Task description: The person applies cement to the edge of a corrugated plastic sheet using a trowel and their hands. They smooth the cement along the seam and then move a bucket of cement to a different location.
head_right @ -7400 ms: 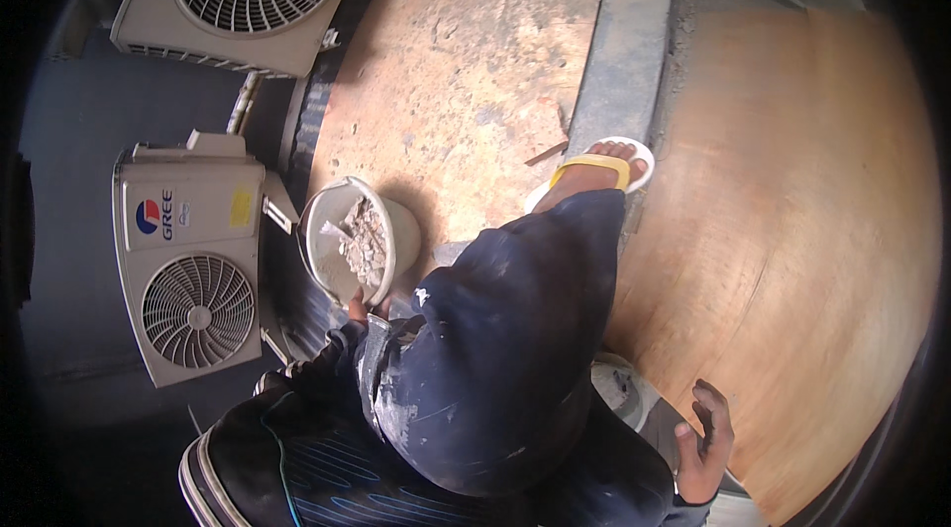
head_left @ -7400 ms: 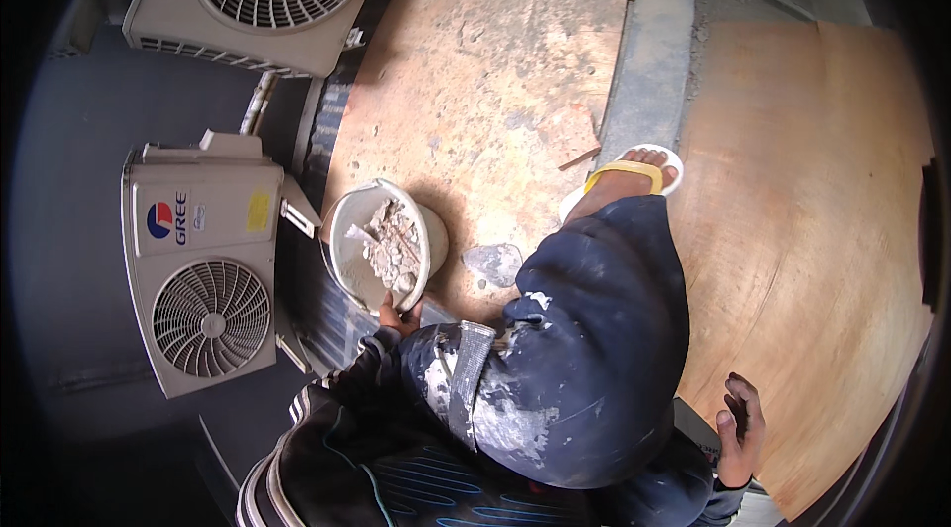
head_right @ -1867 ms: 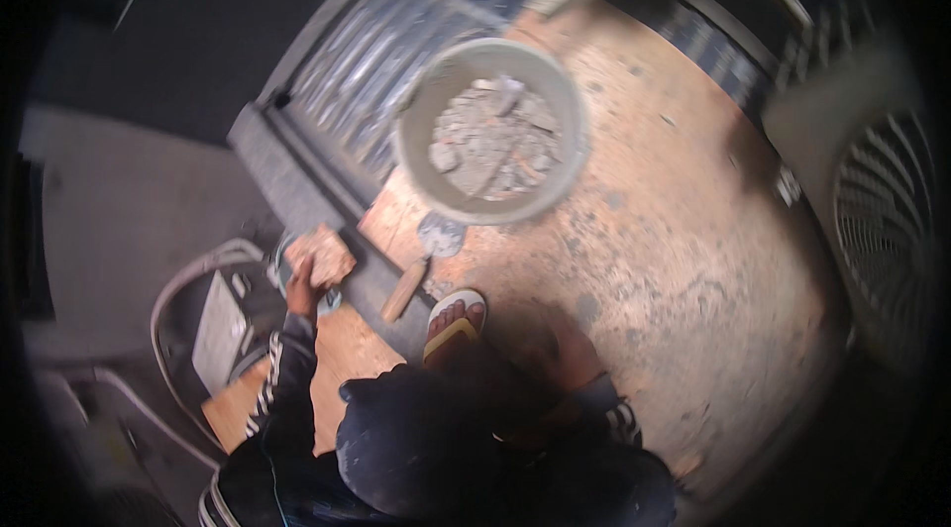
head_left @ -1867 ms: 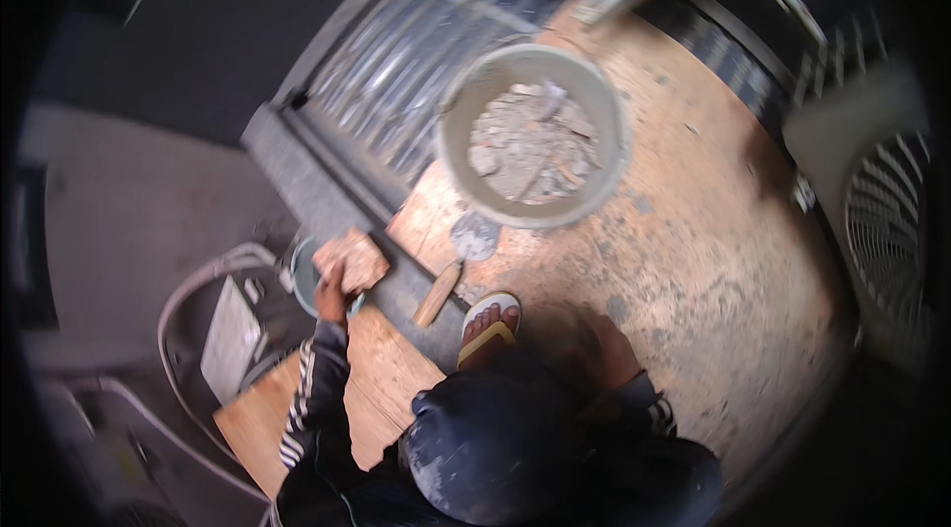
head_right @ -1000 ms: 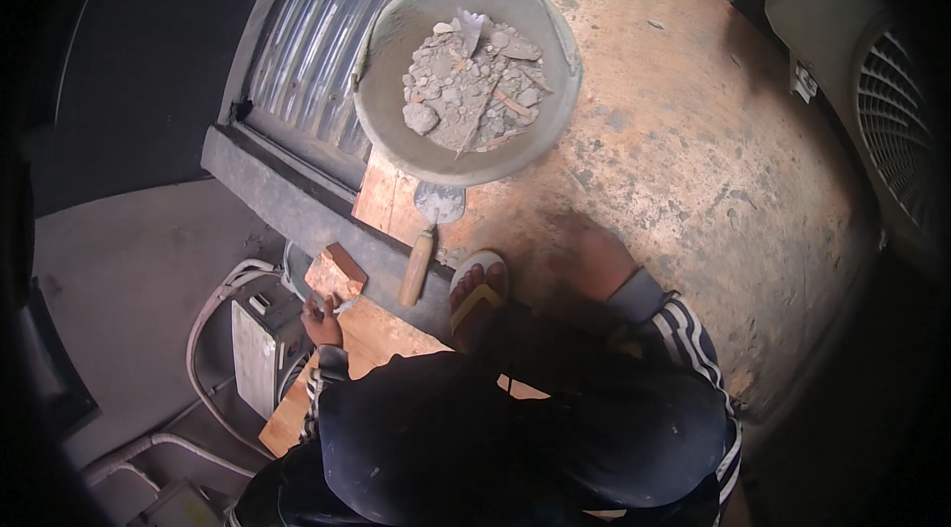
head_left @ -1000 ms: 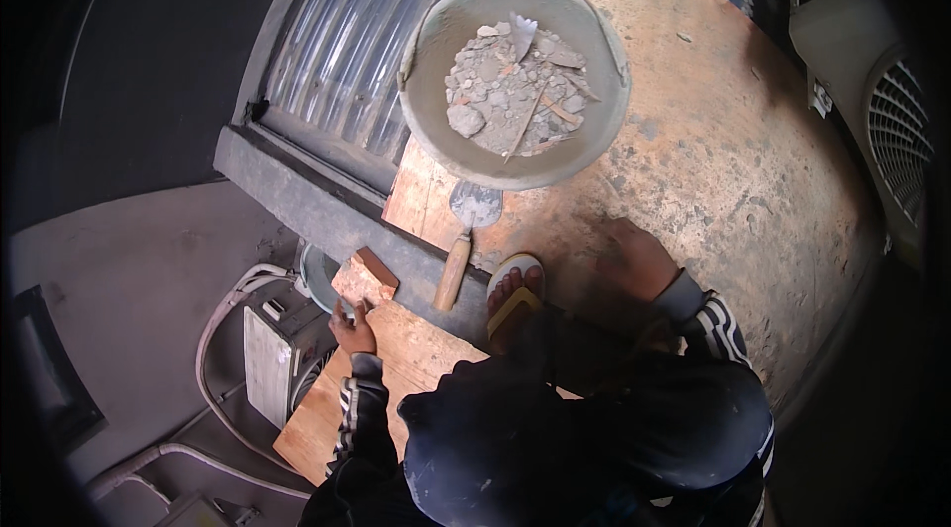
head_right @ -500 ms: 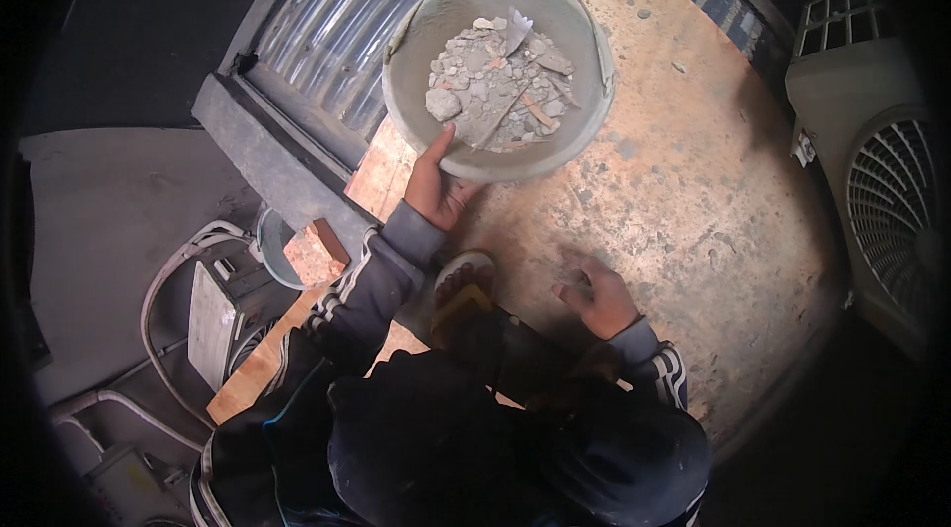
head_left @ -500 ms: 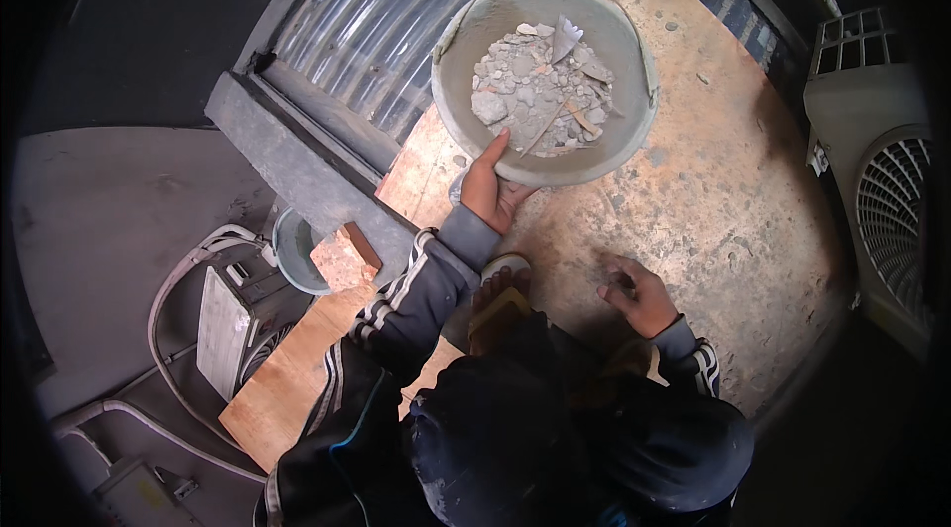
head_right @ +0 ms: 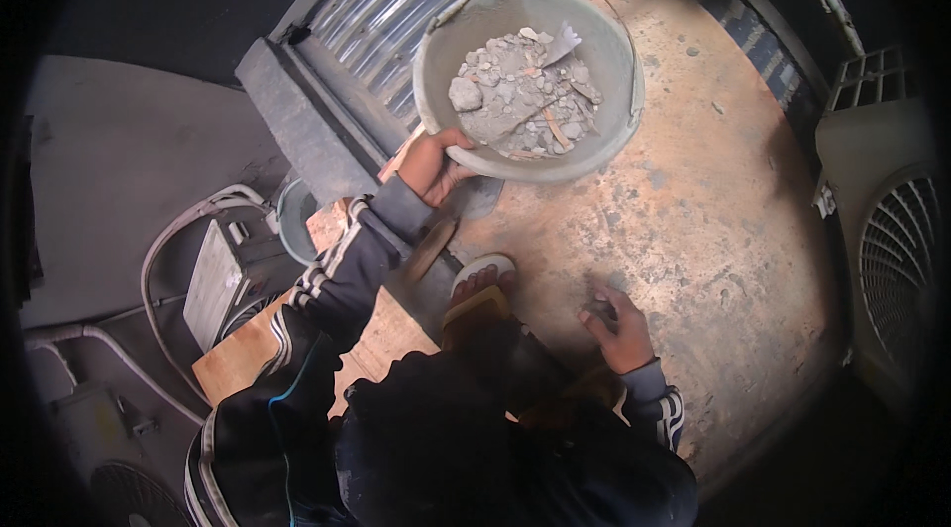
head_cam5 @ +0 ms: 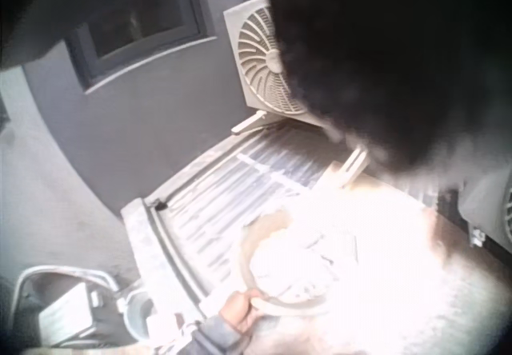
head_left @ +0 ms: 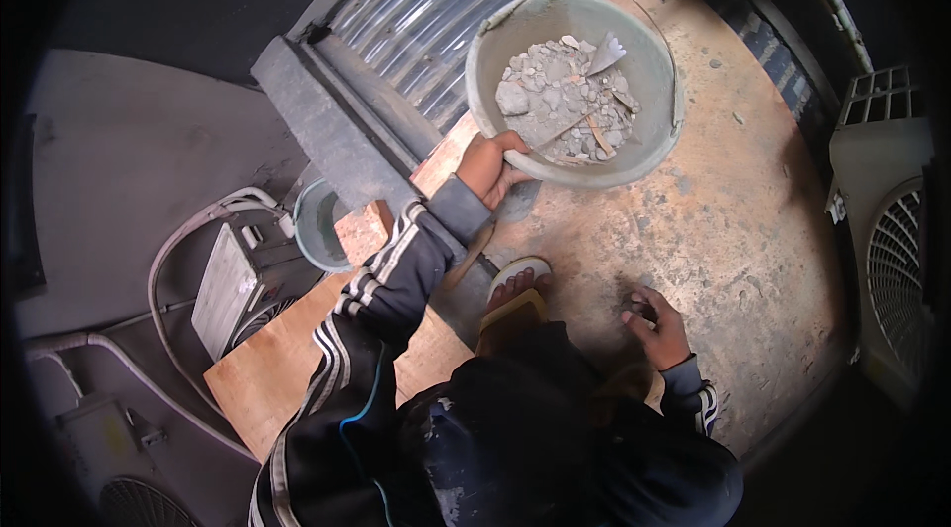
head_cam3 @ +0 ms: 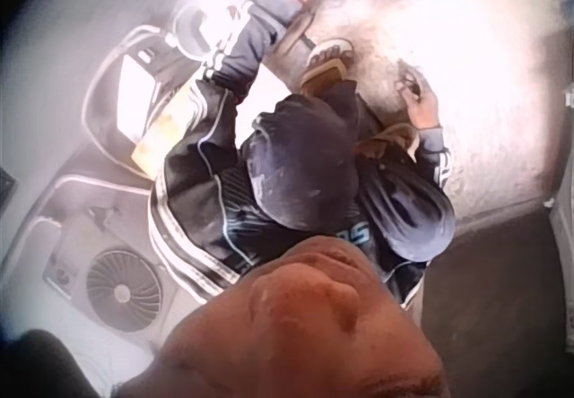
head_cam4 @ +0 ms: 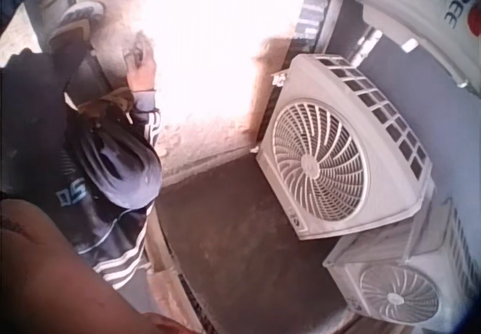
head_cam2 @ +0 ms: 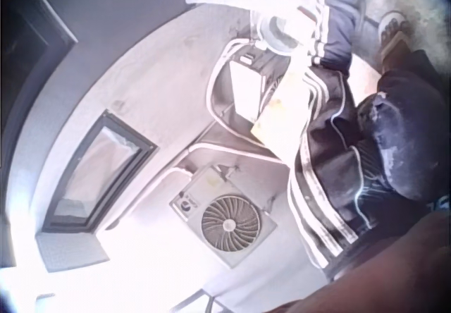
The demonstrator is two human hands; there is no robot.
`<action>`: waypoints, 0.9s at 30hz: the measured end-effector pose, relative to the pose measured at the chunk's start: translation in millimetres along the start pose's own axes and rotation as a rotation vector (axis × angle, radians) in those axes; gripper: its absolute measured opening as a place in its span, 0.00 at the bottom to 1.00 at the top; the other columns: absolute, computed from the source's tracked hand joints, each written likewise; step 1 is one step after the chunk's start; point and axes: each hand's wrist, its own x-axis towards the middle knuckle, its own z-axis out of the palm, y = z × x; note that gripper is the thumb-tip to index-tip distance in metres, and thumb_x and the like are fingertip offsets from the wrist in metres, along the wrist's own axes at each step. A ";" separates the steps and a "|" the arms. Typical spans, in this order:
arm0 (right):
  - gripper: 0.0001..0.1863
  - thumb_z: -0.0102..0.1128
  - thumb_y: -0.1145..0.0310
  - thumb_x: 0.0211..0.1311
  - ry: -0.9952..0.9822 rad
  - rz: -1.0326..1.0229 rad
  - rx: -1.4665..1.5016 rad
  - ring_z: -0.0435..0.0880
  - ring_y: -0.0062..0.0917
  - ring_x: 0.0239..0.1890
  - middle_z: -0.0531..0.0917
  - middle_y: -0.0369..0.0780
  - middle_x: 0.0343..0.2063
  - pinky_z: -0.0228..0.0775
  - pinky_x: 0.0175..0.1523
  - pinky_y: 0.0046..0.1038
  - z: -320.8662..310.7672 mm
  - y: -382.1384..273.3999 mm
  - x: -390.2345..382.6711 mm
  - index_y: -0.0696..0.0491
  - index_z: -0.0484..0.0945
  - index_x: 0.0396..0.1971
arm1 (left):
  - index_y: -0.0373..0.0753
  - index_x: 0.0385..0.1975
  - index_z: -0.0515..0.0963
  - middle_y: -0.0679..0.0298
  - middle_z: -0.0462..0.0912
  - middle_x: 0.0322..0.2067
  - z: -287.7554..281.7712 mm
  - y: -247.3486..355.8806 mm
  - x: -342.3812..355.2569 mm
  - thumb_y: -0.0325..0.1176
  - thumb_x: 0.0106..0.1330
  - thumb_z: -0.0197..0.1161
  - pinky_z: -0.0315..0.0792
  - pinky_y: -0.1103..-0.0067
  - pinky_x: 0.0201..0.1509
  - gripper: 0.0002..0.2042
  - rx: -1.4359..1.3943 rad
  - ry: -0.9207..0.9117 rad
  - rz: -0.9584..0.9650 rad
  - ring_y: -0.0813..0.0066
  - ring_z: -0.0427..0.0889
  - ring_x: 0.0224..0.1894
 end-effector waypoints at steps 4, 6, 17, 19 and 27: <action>0.24 0.63 0.68 0.52 -0.009 0.008 0.022 0.77 0.32 0.44 0.78 0.46 0.41 0.69 0.47 0.29 3.0 6.4 -6.8 0.57 0.71 0.50 | 0.25 0.34 0.69 0.52 0.75 0.33 -40.6 27.5 -41.5 0.23 0.55 0.53 0.79 0.71 0.45 0.08 -0.048 0.009 0.026 0.62 0.79 0.36; 0.24 0.62 0.68 0.52 -0.002 0.021 0.002 0.77 0.31 0.44 0.78 0.46 0.41 0.69 0.47 0.29 -0.5 10.2 -9.3 0.57 0.71 0.50 | 0.27 0.33 0.69 0.53 0.75 0.33 -52.2 44.7 -70.1 0.23 0.56 0.53 0.80 0.73 0.43 0.07 -0.116 0.015 -0.006 0.63 0.80 0.36; 0.23 0.61 0.71 0.52 -0.086 -0.008 -0.025 0.78 0.33 0.44 0.79 0.46 0.41 0.69 0.48 0.29 8.6 6.1 16.2 0.57 0.71 0.50 | 0.26 0.41 0.67 0.49 0.76 0.37 -119.0 63.3 -242.5 0.24 0.54 0.51 0.80 0.69 0.44 0.14 -0.249 0.400 0.360 0.56 0.80 0.39; 0.23 0.61 0.72 0.52 -0.110 -0.041 -0.055 0.78 0.33 0.45 0.78 0.46 0.42 0.69 0.49 0.29 12.5 12.1 24.1 0.57 0.70 0.51 | 0.26 0.42 0.67 0.49 0.76 0.38 -149.6 49.6 -251.4 0.24 0.54 0.51 0.80 0.69 0.45 0.15 -0.266 0.422 0.396 0.57 0.80 0.39; 0.24 0.61 0.73 0.52 -0.184 -0.042 -0.028 0.77 0.33 0.48 0.76 0.46 0.48 0.68 0.52 0.28 12.5 24.5 31.9 0.56 0.70 0.51 | 0.29 0.47 0.64 0.47 0.73 0.46 -183.4 -1.9 -241.6 0.25 0.57 0.52 0.80 0.69 0.47 0.17 -0.402 0.369 0.338 0.53 0.77 0.46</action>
